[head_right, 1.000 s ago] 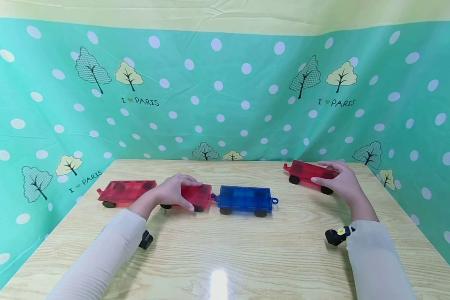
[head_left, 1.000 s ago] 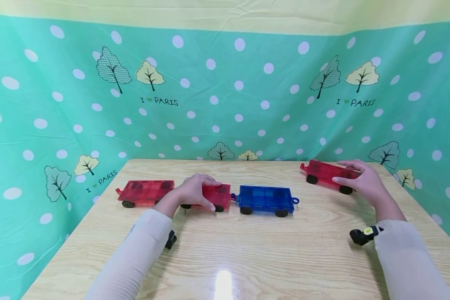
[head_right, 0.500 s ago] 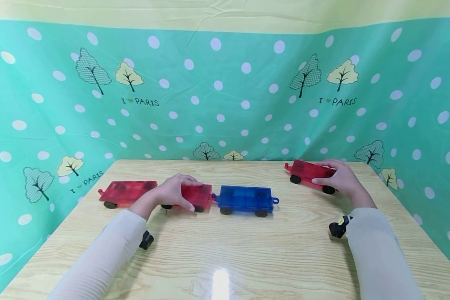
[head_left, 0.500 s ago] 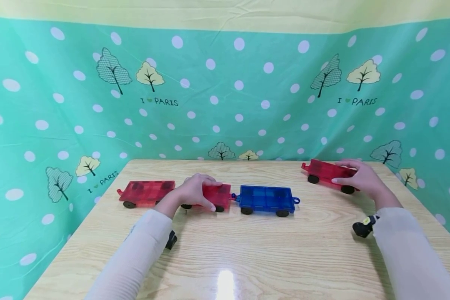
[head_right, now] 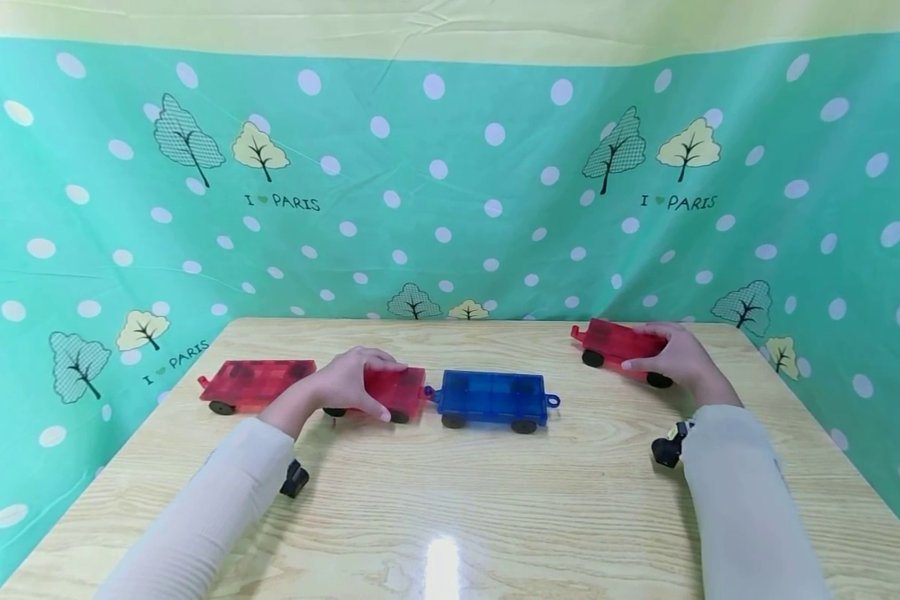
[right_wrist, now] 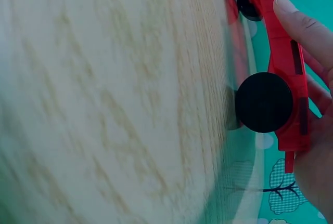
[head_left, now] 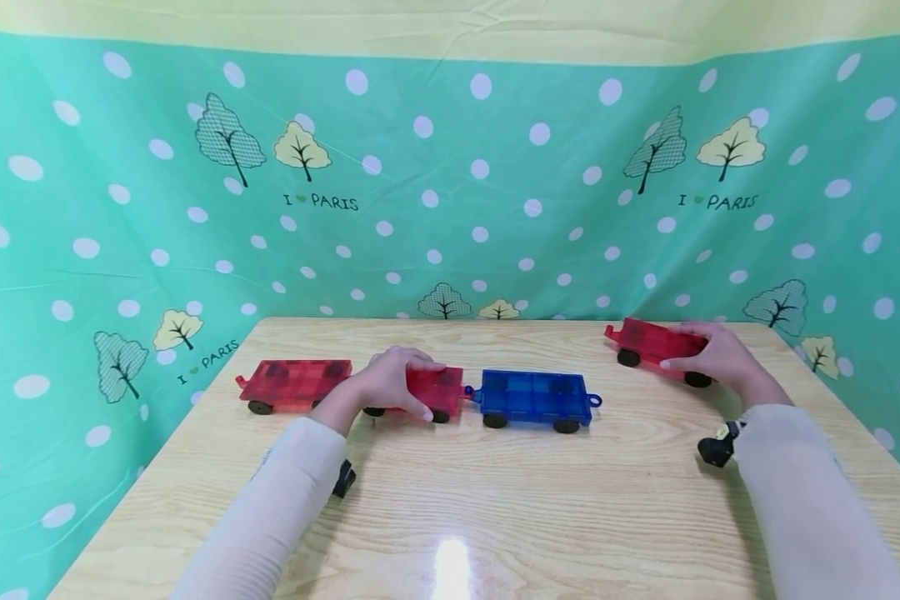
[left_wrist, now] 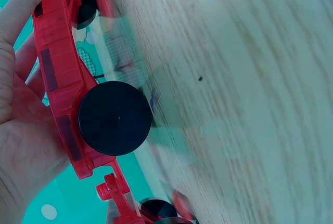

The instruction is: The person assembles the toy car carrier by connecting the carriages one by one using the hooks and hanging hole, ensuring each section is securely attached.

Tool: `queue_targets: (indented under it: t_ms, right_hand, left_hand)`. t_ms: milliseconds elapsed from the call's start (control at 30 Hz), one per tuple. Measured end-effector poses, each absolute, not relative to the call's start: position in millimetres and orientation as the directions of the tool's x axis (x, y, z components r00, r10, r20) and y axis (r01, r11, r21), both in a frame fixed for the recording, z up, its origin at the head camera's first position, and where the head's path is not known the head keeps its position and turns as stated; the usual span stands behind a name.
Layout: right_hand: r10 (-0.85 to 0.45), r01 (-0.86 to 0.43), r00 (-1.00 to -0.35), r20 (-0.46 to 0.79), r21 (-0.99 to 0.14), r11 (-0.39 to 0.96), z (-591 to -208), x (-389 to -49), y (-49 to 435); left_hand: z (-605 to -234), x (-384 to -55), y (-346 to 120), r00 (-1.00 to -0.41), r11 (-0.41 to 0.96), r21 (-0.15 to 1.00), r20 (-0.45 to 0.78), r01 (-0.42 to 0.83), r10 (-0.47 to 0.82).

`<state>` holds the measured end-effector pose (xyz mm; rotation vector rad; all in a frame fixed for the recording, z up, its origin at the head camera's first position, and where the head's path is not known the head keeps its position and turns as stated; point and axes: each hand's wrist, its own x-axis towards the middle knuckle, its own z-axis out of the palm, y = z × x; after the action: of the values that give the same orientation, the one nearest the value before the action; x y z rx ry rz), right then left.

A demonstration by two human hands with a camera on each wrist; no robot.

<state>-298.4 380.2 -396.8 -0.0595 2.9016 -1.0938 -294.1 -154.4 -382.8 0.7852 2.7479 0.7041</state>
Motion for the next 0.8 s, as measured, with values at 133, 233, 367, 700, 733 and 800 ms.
queue_targets:
  t_ms: [133, 233, 367, 700, 733, 800]
  right_hand:
    - [-0.045, -0.017, -0.999, -0.026, -0.661, 0.750, -398.5, -299.4, 381.4]
    - [-0.042, -0.017, -0.999, -0.021, -0.661, 0.750, -399.2, -298.6, 381.9]
    - [-0.039, -0.025, -0.999, -0.007, -0.652, 0.758, -400.5, -295.9, 382.5]
    - [-0.064, -0.065, -0.998, 0.025, -0.619, 0.783, -401.5, -285.3, 385.2]
    - [-0.064, -0.064, -0.998, 0.022, -0.619, 0.782, -401.1, -283.9, 384.8]
    - [-0.067, -0.066, -0.997, 0.022, -0.618, 0.783, -400.2, -280.9, 384.2]
  left_hand:
    - [-382.7, -293.8, -154.4, -0.841, 0.746, 0.495, -0.054, 0.446, 0.539]
    - [-382.8, -293.5, -154.4, -0.843, 0.748, 0.498, -0.060, 0.439, 0.535]
    - [-382.9, -293.2, -154.4, -0.844, 0.748, 0.498, -0.059, 0.438, 0.533]
    - [-383.0, -293.3, -153.2, -0.847, 0.754, 0.497, -0.066, 0.431, 0.528]
    - [-382.9, -293.2, -153.3, -0.848, 0.754, 0.497, -0.066, 0.429, 0.526]
    - [-382.7, -293.1, -153.3, -0.850, 0.755, 0.500, -0.066, 0.425, 0.522]
